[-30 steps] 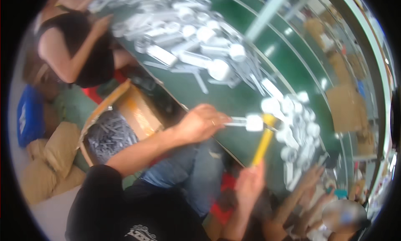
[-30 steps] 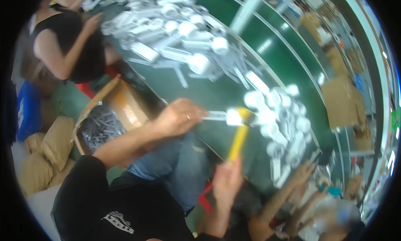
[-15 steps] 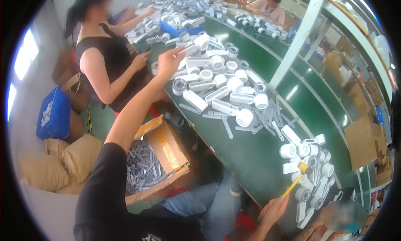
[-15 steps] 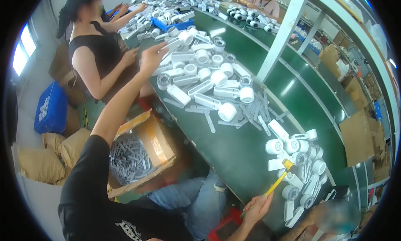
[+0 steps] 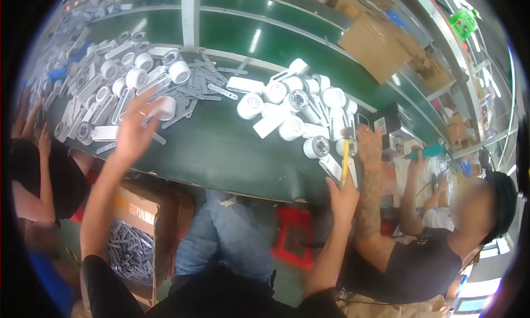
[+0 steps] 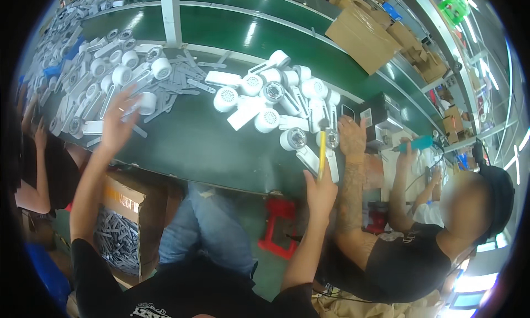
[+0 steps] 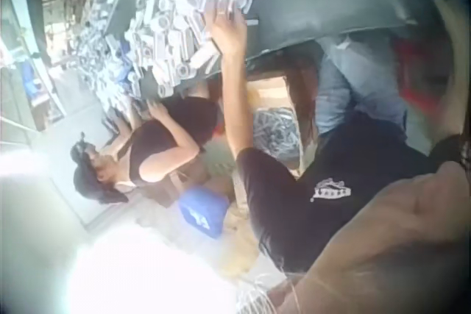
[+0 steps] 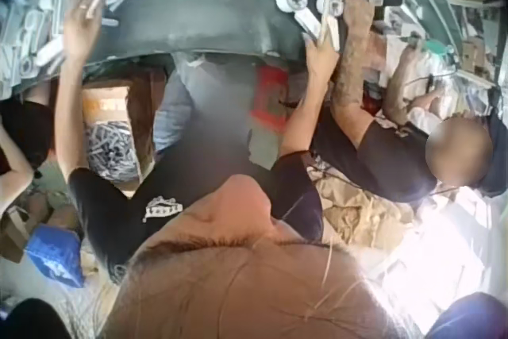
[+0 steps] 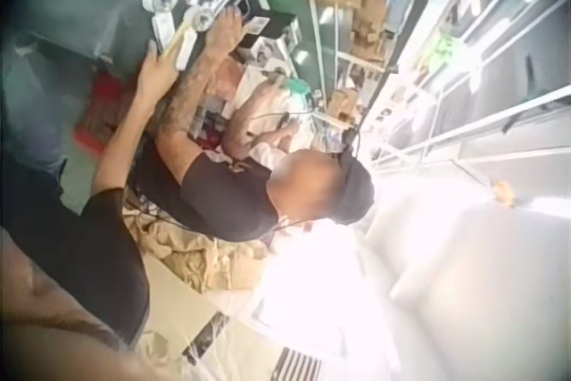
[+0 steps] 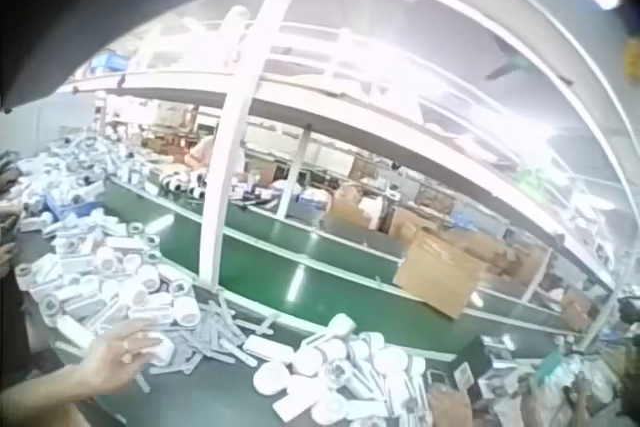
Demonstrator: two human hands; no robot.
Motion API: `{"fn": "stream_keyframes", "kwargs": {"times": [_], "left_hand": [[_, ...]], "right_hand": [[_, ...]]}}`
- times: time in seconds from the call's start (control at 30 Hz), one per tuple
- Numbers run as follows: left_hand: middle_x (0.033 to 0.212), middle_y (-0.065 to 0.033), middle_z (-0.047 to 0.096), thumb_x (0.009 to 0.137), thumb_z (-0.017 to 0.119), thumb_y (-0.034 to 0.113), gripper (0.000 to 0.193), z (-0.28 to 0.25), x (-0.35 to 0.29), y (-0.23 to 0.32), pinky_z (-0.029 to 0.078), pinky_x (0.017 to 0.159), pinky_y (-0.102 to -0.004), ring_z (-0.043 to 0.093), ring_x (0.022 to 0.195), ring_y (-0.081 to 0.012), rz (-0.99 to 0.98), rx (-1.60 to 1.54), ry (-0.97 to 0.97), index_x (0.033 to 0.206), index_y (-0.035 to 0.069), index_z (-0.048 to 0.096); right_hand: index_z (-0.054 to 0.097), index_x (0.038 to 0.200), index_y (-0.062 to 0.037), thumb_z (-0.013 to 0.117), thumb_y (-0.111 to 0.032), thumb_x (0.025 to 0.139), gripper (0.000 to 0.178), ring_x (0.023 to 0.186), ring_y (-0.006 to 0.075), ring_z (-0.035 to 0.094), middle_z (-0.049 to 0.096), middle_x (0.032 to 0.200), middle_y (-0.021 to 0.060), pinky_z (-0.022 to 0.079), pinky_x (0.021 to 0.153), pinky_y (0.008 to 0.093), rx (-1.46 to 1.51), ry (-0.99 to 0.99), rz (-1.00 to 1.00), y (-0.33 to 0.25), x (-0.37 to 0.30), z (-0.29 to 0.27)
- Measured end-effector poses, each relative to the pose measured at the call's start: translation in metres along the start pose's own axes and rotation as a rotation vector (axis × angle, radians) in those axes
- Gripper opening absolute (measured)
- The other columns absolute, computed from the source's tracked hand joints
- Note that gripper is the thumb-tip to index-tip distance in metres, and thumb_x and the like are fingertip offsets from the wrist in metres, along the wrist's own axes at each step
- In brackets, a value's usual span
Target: Assembling plastic component housings by tapping them together with a mallet on a production line.
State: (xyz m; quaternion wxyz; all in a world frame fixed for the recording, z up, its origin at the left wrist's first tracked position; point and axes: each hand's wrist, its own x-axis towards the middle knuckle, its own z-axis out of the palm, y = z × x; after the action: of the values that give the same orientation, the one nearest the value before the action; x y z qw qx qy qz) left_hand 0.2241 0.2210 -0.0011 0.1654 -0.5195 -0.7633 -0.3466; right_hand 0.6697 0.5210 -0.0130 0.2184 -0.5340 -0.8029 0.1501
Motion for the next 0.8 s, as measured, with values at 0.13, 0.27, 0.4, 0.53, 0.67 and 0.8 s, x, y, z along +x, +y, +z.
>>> {"fn": "stream_keyframes", "kwargs": {"times": [0.13,0.27,0.4,0.53,0.67,0.8], "left_hand": [[0.151,-0.0166,0.059,0.087,0.071,-0.004,0.05,0.045,0.008,0.103,0.05,0.112,-0.0475,0.06,0.135,-0.0388,0.21,-0.259,-0.087,0.135,0.01,0.069],[0.153,-0.0137,0.057,0.086,0.084,0.022,0.058,0.071,0.016,0.177,0.048,0.113,-0.0481,0.057,0.137,-0.036,0.315,-0.404,-0.174,0.14,0.012,0.066],[0.151,-0.02,0.056,0.086,0.086,0.034,0.076,0.08,0.005,0.189,0.046,0.113,-0.0475,0.055,0.138,-0.0396,0.024,-0.423,-0.209,0.149,0.005,0.054],[0.139,-0.0214,0.061,0.081,0.09,0.019,0.067,0.06,-0.016,0.131,0.052,0.108,-0.0413,0.061,0.128,-0.04,-0.206,-0.561,-0.31,0.138,0.004,0.059],[0.142,-0.0171,0.052,0.079,0.09,0.014,0.071,0.045,-0.046,0.099,0.051,0.109,-0.0444,0.055,0.133,-0.0404,-0.157,-0.354,-0.342,0.143,0.01,0.059],[0.148,-0.0182,0.055,0.084,0.087,0.027,0.072,0.023,-0.036,0.072,0.044,0.117,-0.0485,0.053,0.138,-0.0392,-0.006,-0.268,-0.155,0.149,0.012,0.058]], "right_hand": [[0.067,0.135,-0.0002,0.086,-0.022,0.087,0.056,0.078,0.0241,0.072,0.075,0.093,0.0163,0.057,0.071,0.0369,0.025,-0.094,0.045,0.03,0.009,-0.005],[0.07,0.129,0.0039,0.088,-0.016,0.084,0.052,0.071,0.0101,0.062,0.069,0.082,0.0053,0.052,0.065,0.0287,0.311,-0.129,0.062,0.004,-0.023,-0.026],[0.066,0.135,-0.0022,0.085,-0.019,0.088,0.053,0.085,0.0239,0.077,0.077,0.096,0.0194,0.059,0.078,0.0373,0.306,-0.107,-0.229,-0.063,-0.064,0.01],[0.061,0.142,-0.0189,0.079,-0.032,0.093,0.054,0.085,0.0455,0.073,0.074,0.093,0.0214,0.057,0.073,0.0484,0.37,-0.222,-0.286,-0.11,-0.067,0.051],[0.051,0.156,-0.0079,0.083,-0.038,0.09,0.078,0.071,0.0382,0.074,0.073,0.082,0.0234,0.057,0.066,0.043,0.444,-0.375,-0.275,-0.122,-0.052,0.072],[0.064,0.144,-0.0054,0.079,-0.023,0.096,0.054,0.047,0.0086,0.055,0.062,0.068,0.0009,0.045,0.044,0.0298,0.777,-0.521,0.041,-0.118,-0.042,0.066]]}}
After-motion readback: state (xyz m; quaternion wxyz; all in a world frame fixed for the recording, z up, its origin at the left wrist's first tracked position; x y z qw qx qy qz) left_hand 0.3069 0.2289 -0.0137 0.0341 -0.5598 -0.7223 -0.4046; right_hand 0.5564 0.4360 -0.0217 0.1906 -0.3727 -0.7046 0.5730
